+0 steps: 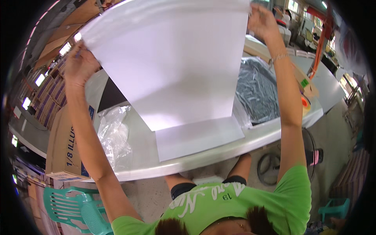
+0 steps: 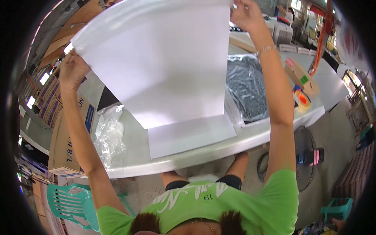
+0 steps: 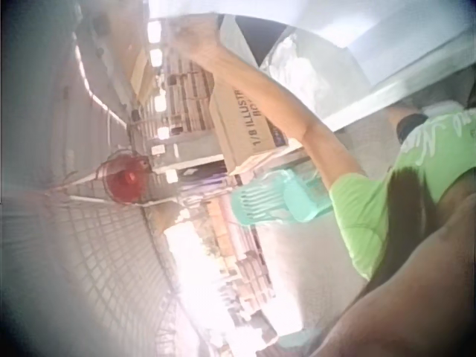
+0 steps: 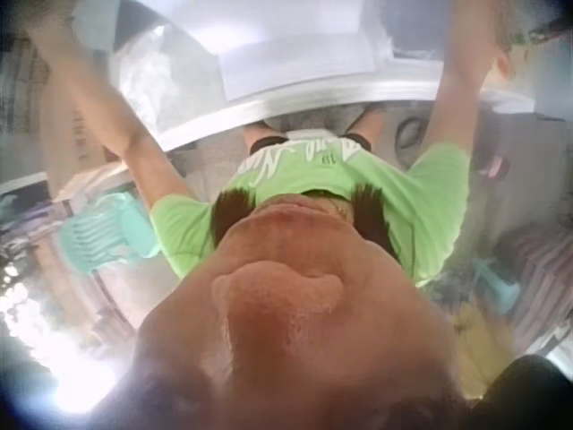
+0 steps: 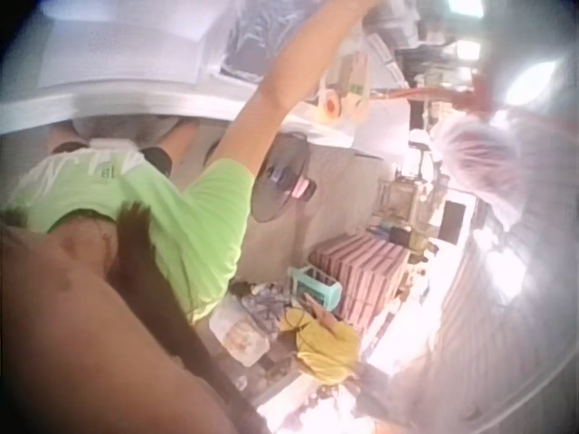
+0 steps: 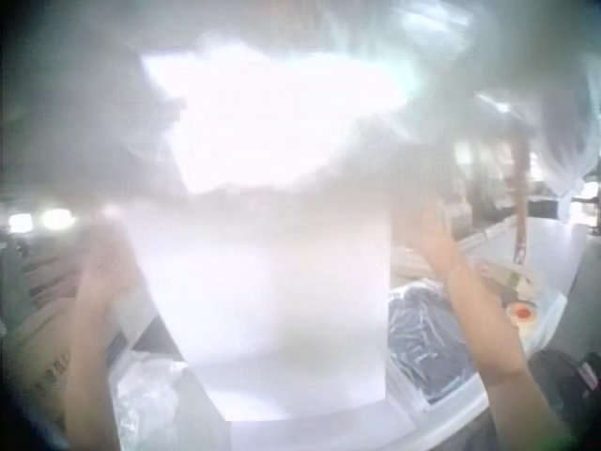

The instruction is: The person wraps large black and white illustration boards in plastic sheeting, placing a board onto a plastic bag and pulling the bag over it.

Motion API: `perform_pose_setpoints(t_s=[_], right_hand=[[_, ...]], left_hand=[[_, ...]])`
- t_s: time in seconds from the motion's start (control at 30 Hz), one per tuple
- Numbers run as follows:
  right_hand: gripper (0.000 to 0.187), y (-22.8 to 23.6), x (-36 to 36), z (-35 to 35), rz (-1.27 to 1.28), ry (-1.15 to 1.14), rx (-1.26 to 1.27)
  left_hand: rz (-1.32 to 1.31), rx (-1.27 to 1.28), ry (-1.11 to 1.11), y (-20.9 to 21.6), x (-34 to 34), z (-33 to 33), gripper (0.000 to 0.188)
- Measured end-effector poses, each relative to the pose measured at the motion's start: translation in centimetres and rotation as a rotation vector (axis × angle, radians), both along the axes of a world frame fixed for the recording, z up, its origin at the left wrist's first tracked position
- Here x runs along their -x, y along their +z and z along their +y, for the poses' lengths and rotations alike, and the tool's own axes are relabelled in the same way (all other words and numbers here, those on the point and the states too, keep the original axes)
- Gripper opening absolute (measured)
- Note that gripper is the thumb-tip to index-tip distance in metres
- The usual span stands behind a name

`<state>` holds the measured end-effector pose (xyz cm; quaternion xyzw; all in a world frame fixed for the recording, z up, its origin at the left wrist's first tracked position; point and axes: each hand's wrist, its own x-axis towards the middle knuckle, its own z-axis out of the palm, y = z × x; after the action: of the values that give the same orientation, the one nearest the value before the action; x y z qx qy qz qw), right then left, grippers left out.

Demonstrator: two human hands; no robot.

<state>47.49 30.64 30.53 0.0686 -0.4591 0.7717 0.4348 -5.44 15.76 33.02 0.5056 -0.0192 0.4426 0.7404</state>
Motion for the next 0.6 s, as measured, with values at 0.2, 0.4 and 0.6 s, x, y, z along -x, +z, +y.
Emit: perform_pose_setpoints(t_s=[0.2,0.4,0.6], right_hand=[[0.026,-5.3,0.7,-3.3,-0.076,-0.239,0.046],[0.028,-15.0,1.3,-4.0,-0.084,-0.267,0.159],[0.030,-20.1,3.7,-6.6,-0.033,-0.430,0.313]], left_hand=[[0.018,0.050,0.205,-6.1,-1.1,0.2,0.029],[0.018,0.329,0.536,-18.2,-0.5,1.1,0.027],[-0.092,0.413,0.691,-25.4,-1.0,1.1,0.027]])
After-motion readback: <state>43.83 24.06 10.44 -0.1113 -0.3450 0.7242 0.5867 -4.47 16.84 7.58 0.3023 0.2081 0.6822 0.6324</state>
